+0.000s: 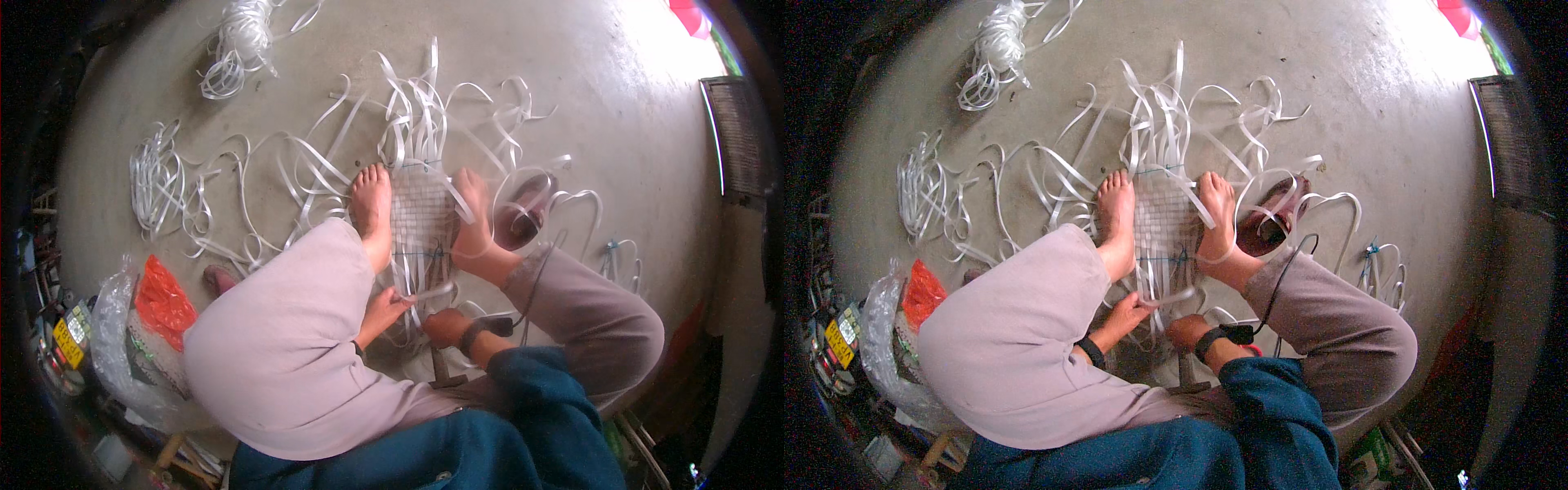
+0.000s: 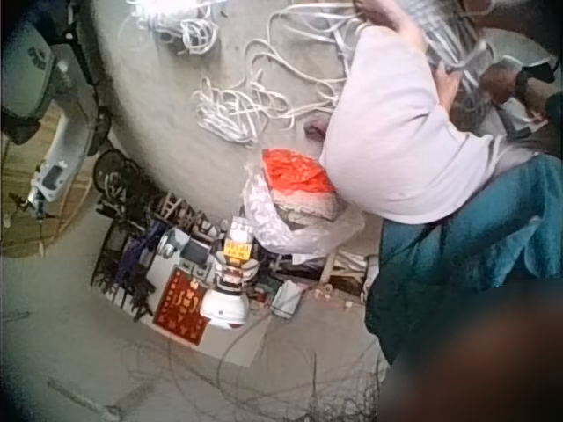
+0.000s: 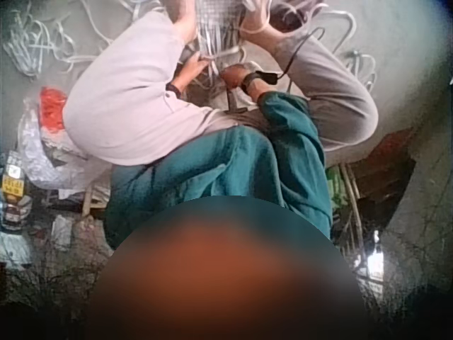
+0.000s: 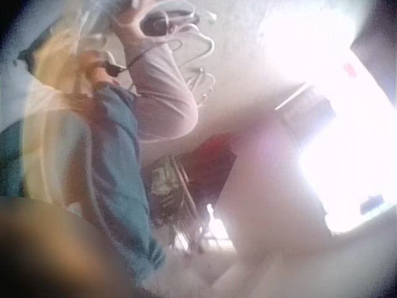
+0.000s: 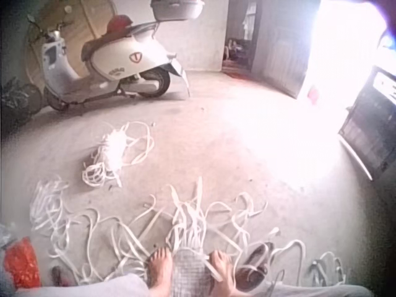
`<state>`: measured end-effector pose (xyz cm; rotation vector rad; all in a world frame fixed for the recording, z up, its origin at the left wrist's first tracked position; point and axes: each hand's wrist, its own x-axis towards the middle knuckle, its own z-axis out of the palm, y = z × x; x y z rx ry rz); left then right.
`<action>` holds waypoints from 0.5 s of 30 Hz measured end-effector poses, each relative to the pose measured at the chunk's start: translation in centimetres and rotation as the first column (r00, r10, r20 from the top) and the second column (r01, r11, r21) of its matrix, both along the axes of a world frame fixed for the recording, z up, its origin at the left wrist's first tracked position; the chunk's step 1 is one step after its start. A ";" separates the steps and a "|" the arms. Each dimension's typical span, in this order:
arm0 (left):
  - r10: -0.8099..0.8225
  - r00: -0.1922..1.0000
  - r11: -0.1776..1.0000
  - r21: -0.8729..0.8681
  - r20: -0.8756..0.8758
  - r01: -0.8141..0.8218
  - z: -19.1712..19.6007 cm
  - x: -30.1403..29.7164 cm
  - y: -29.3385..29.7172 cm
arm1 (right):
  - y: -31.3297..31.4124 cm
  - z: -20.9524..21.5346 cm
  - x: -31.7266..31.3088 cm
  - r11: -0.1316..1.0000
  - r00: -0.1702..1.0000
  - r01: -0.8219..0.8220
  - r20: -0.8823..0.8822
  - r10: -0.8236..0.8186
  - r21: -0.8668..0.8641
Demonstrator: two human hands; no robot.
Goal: Weaving a base using white plastic packing strips.
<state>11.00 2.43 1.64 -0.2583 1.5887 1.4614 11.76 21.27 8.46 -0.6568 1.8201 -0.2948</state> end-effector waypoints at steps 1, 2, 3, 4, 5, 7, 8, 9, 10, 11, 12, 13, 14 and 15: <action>0.003 0.999 0.997 0.080 0.053 -0.007 -1.7 0.3 0.5 | 0.1 0.0 0.1 1.000 1.000 0.003 0.017 -0.003 0.002; 0.025 0.998 0.999 0.024 -0.062 -0.024 -3.1 -2.1 1.0 | -0.1 0.2 0.1 1.000 1.000 0.004 0.025 -0.003 -0.004; 0.022 0.971 0.993 -0.105 -0.238 -0.048 -4.2 -5.9 1.2 | -0.8 0.4 0.1 1.000 0.999 -0.004 0.033 0.005 -0.021; -0.007 0.928 0.967 -0.240 -0.373 -0.089 -5.1 -9.7 1.1 | -1.5 0.7 0.1 0.999 0.999 -0.009 0.041 0.011 -0.041; -0.056 0.894 0.934 -0.340 -0.445 -0.111 -5.9 -12.9 0.8 | -2.2 0.8 0.1 0.998 0.999 -0.016 0.050 0.019 -0.060; -0.139 0.852 0.868 -0.477 -0.505 -0.141 -6.9 -17.4 0.7 | -2.8 1.0 0.2 0.997 0.998 -0.022 0.064 0.026 -0.077; -0.148 0.847 0.861 -0.489 -0.510 -0.144 -7.1 -17.8 0.8 | -2.9 1.2 0.3 0.996 0.997 -0.028 0.068 0.033 -0.083; -0.129 0.853 0.867 -0.475 -0.507 -0.151 -6.8 -17.6 0.3 | -3.2 1.4 0.4 0.995 0.997 -0.033 0.068 0.040 -0.095; -0.098 0.866 0.883 -0.445 -0.491 -0.153 -7.0 -17.0 0.4 | -3.2 1.4 0.5 0.994 0.996 -0.036 0.074 0.044 -0.100; -0.043 0.888 0.915 -0.376 -0.457 -0.149 -7.1 -15.7 0.8 | -3.0 1.4 0.6 0.995 0.996 -0.036 0.078 0.043 -0.091; 0.029 0.924 0.952 -0.271 -0.382 -0.142 -6.6 -12.9 0.8 | -2.9 1.5 0.7 0.995 0.996 -0.037 0.078 0.044 -0.092; 0.097 0.961 0.981 -0.139 -0.260 -0.137 -5.8 -9.1 1.2 | -2.4 1.8 0.8 0.997 0.996 -0.027 0.081 0.033 -0.076; 0.143 0.985 0.989 -0.013 -0.094 -0.145 -4.9 -5.2 1.1 | -2.1 2.4 0.7 0.994 0.994 -0.072 0.076 0.078 -0.084; 0.161 0.986 0.985 0.057 0.042 -0.164 -3.9 -2.1 0.6 | -2.2 3.0 0.7 0.987 0.989 -0.124 0.067 0.131 -0.101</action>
